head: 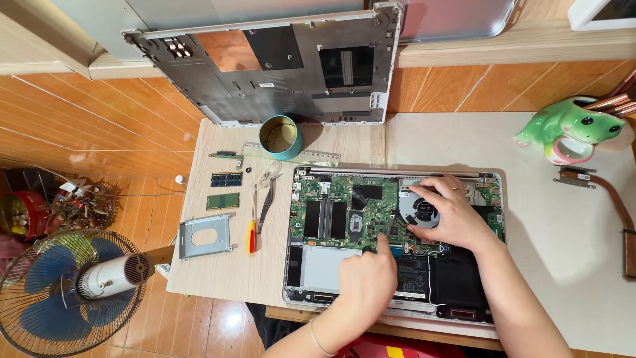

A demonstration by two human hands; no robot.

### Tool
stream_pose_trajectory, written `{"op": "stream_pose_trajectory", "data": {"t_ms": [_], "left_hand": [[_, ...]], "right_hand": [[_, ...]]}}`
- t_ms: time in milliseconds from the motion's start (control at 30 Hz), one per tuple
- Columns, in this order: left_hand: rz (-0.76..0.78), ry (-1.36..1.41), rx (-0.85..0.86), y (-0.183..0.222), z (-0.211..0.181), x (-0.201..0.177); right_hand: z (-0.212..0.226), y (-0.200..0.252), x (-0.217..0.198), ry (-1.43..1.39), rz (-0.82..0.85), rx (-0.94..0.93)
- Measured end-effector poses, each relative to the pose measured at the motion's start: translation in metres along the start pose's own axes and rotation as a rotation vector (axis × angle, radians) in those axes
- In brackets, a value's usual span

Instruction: The recorder is disassembling and working on the internal components of a laptop, including removing the heat sink and fan.

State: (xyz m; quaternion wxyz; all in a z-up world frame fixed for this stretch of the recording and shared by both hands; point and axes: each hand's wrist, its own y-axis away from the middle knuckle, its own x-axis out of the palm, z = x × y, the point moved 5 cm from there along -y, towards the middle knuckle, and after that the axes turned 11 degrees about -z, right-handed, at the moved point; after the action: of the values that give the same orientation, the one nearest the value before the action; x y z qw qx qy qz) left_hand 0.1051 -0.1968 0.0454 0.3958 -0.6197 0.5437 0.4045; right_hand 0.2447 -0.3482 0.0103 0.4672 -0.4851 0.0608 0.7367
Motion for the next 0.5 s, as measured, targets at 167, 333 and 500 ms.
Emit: {"op": "stream_pose_trajectory", "data": {"t_ms": [167,333,500], "left_hand": [[0.043,-0.023,-0.006,0.008,0.002,0.035],[-0.090,0.056,0.009,0.008,0.007,0.016],[-0.208,0.210,-0.037,0.019,0.039,0.005]], "right_hand": [[0.000,0.001,0.001,-0.013,0.004,0.026],[0.012,-0.004,-0.014,-0.017,-0.092,-0.024],[0.017,-0.005,-0.026,-0.050,-0.235,-0.063]]}}
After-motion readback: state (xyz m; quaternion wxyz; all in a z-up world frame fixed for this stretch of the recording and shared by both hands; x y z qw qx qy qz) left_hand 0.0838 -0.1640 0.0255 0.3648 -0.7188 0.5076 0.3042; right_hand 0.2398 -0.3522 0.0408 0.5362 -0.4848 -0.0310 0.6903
